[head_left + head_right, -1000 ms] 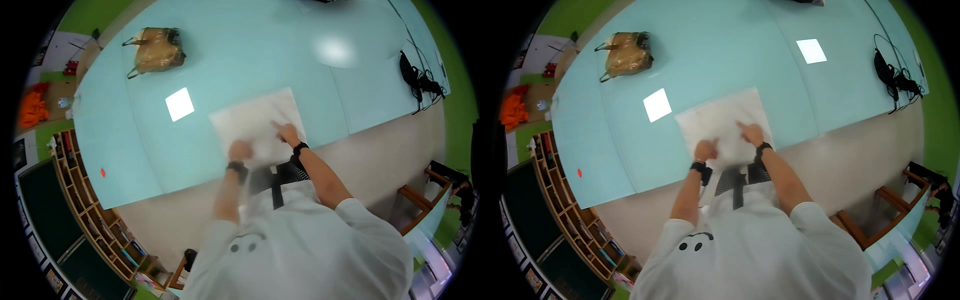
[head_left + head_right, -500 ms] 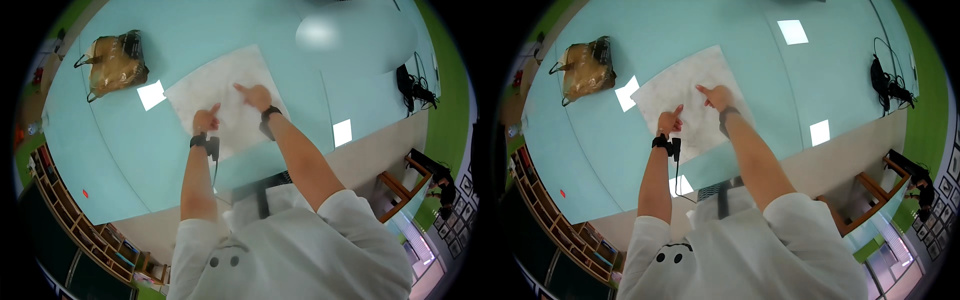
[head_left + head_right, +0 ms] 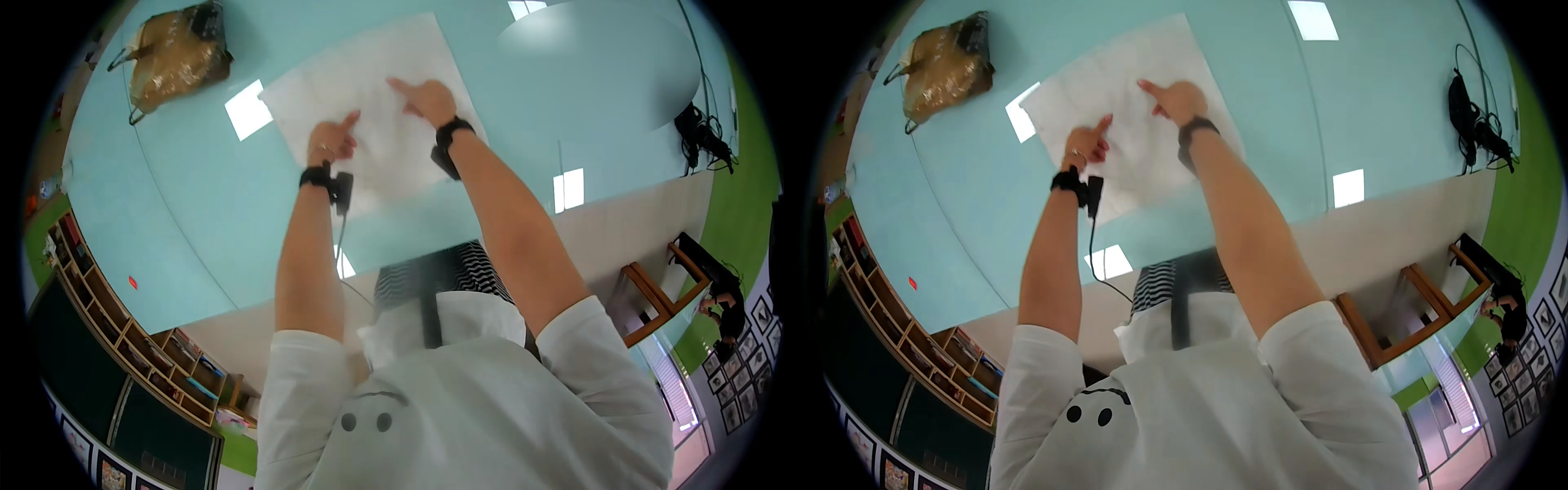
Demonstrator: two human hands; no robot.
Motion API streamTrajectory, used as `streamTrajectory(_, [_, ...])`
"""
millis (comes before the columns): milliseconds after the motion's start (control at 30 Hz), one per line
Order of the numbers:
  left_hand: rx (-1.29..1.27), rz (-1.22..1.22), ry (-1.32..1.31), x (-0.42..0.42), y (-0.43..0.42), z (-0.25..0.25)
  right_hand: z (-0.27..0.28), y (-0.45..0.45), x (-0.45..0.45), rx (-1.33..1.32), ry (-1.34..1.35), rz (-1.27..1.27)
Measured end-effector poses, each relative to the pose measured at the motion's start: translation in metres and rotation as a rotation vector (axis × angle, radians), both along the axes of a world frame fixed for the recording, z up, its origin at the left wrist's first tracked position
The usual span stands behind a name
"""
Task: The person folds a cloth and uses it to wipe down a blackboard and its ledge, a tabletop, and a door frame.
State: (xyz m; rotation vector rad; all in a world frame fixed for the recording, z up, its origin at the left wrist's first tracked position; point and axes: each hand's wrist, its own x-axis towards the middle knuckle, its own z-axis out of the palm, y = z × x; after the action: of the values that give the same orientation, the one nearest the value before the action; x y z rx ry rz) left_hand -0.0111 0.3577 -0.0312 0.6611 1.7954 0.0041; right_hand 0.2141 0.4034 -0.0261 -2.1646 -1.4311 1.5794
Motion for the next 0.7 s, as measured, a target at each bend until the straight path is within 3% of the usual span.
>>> streamTrajectory(200, [0.196,0.044,-0.003,0.014,-0.032,-0.011,-0.018,-0.032,0.018,0.185,0.098,0.012])
streamTrajectory(333, [0.211,0.016,-0.104,0.035,-0.090,-0.018,-0.023,-0.104,0.050,0.038,0.130,-0.001])
streamTrajectory(400, [0.192,-0.110,-0.135,0.060,-0.131,-0.016,-0.029,-0.157,0.085,0.010,0.110,0.006])
streamTrajectory(600, [0.053,-0.266,-0.164,0.150,-0.244,-0.014,-0.006,-0.302,0.169,-0.161,0.102,-0.378])
streamTrajectory(700, [0.010,-0.253,-0.185,0.180,-0.254,-0.013,-0.004,-0.315,0.194,-0.124,0.139,-0.498])
